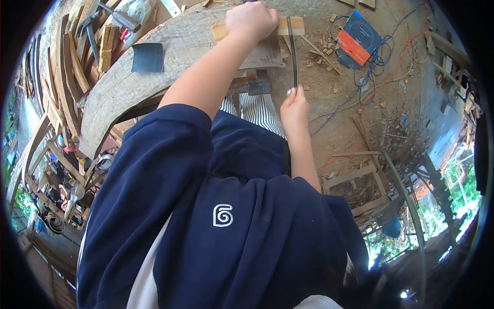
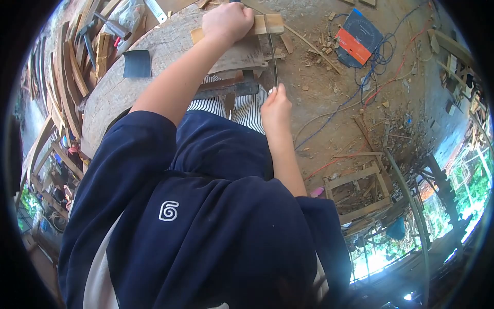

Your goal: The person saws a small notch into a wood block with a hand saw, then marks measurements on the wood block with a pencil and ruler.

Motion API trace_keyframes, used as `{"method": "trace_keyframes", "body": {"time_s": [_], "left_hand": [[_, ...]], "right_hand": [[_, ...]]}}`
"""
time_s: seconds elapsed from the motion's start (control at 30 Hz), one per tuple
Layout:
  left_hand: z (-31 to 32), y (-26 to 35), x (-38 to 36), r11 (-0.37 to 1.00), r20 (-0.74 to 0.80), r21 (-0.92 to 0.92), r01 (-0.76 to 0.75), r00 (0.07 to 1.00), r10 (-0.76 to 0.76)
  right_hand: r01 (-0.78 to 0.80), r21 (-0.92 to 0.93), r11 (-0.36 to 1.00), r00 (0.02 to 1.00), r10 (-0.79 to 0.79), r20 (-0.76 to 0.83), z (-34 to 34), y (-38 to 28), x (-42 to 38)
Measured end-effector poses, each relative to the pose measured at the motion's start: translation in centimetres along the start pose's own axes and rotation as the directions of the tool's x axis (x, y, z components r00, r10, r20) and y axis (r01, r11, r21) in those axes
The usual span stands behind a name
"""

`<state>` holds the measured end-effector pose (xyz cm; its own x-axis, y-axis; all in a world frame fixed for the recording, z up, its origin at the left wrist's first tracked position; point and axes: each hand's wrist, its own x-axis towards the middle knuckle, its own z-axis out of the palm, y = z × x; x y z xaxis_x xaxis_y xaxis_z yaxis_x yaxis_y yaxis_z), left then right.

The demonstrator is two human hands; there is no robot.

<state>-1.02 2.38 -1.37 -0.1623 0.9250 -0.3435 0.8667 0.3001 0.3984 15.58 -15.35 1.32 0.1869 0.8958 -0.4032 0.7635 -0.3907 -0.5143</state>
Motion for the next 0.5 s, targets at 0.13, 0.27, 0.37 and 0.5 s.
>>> {"method": "trace_keyframes", "body": {"time_s": [0.13,0.27,0.37,0.5], "left_hand": [[0.4,-0.1,0.6,1.0,-0.081,0.006,-0.023,0.996,0.023],[-0.9,0.8,0.5,0.996,0.149,0.06,0.069,0.986,-0.077],[0.5,0.3,1.1,0.993,0.053,0.116,0.032,0.998,-0.038],[0.3,-0.1,0.9,0.995,0.015,0.104,-0.004,1.0,0.003]], "right_hand": [[-0.025,0.091,0.996,1.0,0.026,-0.012,0.5,1.3,2.0],[-0.001,0.011,1.0,0.996,0.0,0.085,-1.7,-0.9,-0.1],[-0.005,-0.045,0.999,0.995,0.01,0.103,-2.6,-0.5,-1.0],[-0.056,-0.061,0.997,0.988,0.064,0.141,-2.2,0.7,-1.5]]}}
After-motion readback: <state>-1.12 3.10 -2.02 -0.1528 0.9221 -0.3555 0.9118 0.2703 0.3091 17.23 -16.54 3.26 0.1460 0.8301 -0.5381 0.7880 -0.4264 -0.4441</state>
